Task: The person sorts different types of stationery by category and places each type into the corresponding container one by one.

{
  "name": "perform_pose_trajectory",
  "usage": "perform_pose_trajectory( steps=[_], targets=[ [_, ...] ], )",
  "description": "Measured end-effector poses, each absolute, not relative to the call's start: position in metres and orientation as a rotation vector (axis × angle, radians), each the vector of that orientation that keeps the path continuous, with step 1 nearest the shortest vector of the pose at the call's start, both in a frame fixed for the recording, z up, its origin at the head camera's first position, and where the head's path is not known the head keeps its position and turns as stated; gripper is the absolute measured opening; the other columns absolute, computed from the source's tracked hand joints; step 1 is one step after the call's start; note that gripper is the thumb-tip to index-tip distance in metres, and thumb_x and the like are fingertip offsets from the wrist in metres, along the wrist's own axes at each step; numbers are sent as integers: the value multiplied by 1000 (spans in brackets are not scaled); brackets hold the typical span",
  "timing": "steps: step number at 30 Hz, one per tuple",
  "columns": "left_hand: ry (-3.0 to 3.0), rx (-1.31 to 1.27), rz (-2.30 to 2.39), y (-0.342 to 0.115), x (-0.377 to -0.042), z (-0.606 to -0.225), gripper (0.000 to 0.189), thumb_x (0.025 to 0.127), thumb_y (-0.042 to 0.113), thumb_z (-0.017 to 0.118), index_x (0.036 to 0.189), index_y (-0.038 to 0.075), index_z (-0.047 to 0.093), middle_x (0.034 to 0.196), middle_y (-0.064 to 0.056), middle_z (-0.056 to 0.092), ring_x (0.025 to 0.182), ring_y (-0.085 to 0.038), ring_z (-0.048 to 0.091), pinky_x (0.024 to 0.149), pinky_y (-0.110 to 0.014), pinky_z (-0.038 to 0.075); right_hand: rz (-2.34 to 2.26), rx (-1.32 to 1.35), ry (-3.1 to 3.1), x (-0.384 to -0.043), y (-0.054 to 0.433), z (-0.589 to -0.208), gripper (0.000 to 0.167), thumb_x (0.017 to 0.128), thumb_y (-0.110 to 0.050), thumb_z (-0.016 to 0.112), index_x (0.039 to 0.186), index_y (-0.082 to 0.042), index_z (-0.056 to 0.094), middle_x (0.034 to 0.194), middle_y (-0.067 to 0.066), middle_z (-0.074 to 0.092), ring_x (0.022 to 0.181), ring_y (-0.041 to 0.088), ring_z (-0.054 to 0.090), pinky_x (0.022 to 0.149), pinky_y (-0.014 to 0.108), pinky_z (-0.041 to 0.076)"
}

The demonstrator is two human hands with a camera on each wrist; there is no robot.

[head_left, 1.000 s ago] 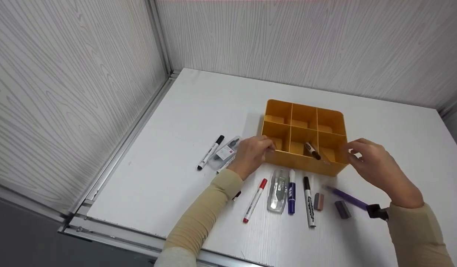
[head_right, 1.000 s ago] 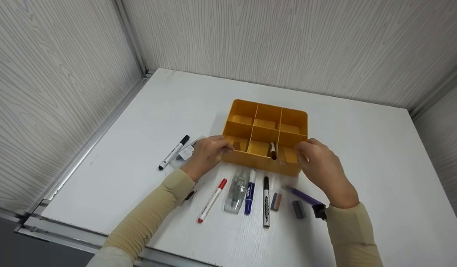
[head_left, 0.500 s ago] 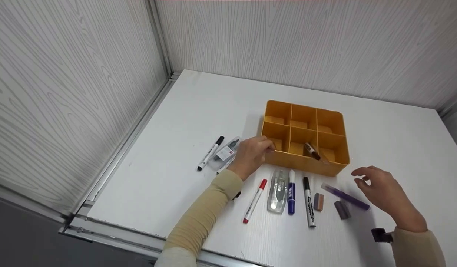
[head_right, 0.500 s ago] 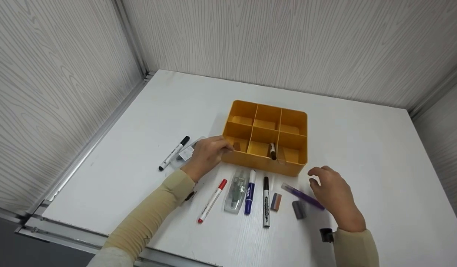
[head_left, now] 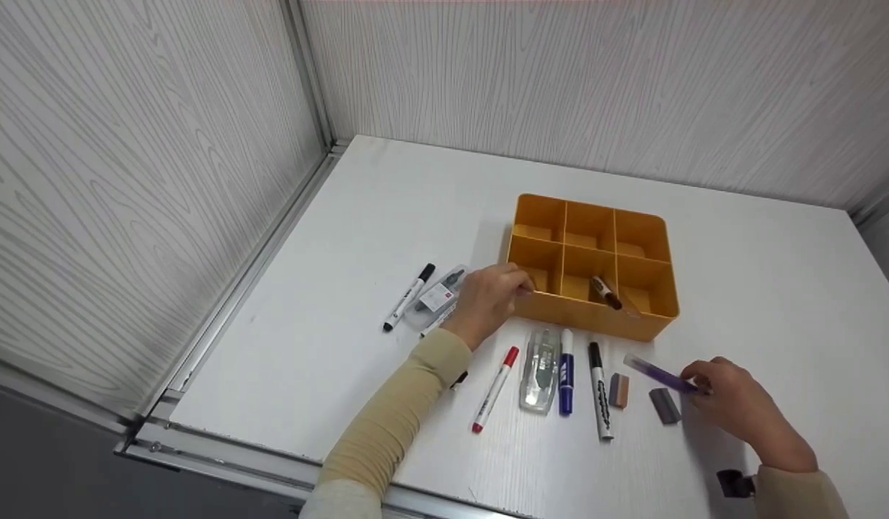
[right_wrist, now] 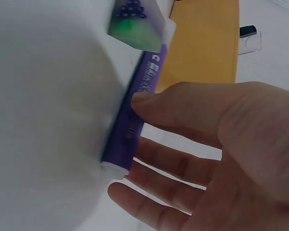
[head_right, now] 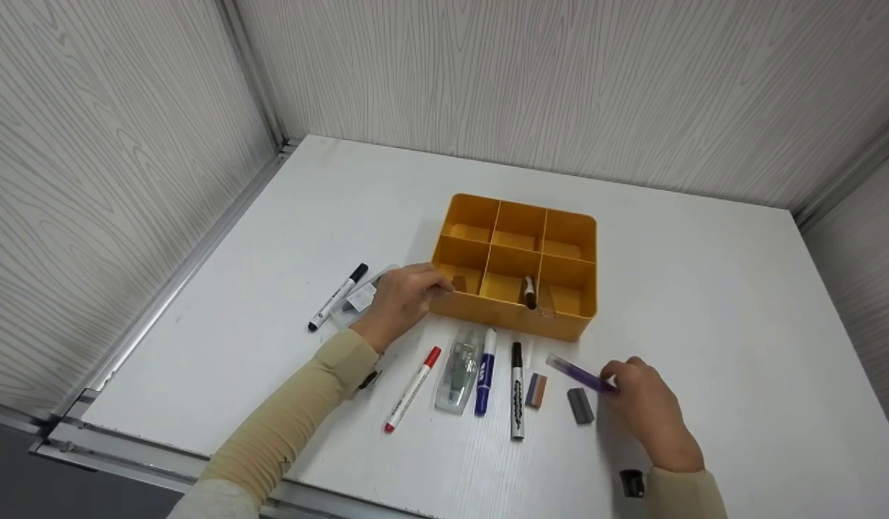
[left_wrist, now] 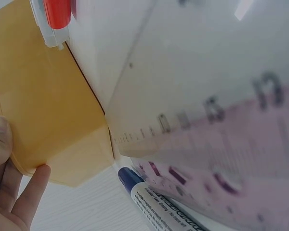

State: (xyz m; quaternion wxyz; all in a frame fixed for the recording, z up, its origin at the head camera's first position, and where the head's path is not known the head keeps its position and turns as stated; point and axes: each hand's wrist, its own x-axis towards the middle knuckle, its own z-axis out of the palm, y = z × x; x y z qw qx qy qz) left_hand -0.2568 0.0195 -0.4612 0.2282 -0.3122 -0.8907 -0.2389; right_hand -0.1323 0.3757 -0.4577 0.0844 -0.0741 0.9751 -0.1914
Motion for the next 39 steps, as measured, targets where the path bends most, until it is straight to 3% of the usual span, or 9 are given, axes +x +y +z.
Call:
perform_pose_trajectory(
  steps=[14, 25, 31, 39],
  targets=[
    [-2430, -863, -668, 19, -258, -464, 18, 82, -2, 71, 89, 15, 76, 87, 6, 74, 79, -9, 69, 70, -21, 54, -564, -210, 2969, -132, 377, -470, 17, 81, 6, 69, 98, 2, 68, 84, 11, 61, 74, 21, 53, 65, 37, 49],
    [-2447, -854, -671, 20, -257, -462, 15, 84, 1, 72, 90, 15, 76, 87, 6, 74, 78, -10, 69, 69, -21, 54, -602, -221, 3047, -126, 376, -460, 22, 79, 7, 70, 100, 0, 68, 82, 8, 56, 72, 19, 50, 57, 22, 41],
    [-2454, -851, -671, 20, -256, -461, 16, 85, 1, 70, 90, 15, 76, 88, 6, 74, 78, -10, 69, 69, -20, 54, -600, -241, 3102, -122, 365, -451, 22, 80, 8, 70, 99, -3, 68, 83, 7, 56, 73, 19, 50, 58, 21, 43],
    [-2432, -856, -663, 19, -256, -463, 17, 85, 0, 69, 89, 15, 76, 87, 6, 73, 80, -10, 69, 71, -22, 55, -600, -403, 3261, -119, 347, -437, 30, 73, 12, 75, 96, -6, 68, 82, 2, 56, 73, 15, 49, 58, 21, 43]
  ],
)
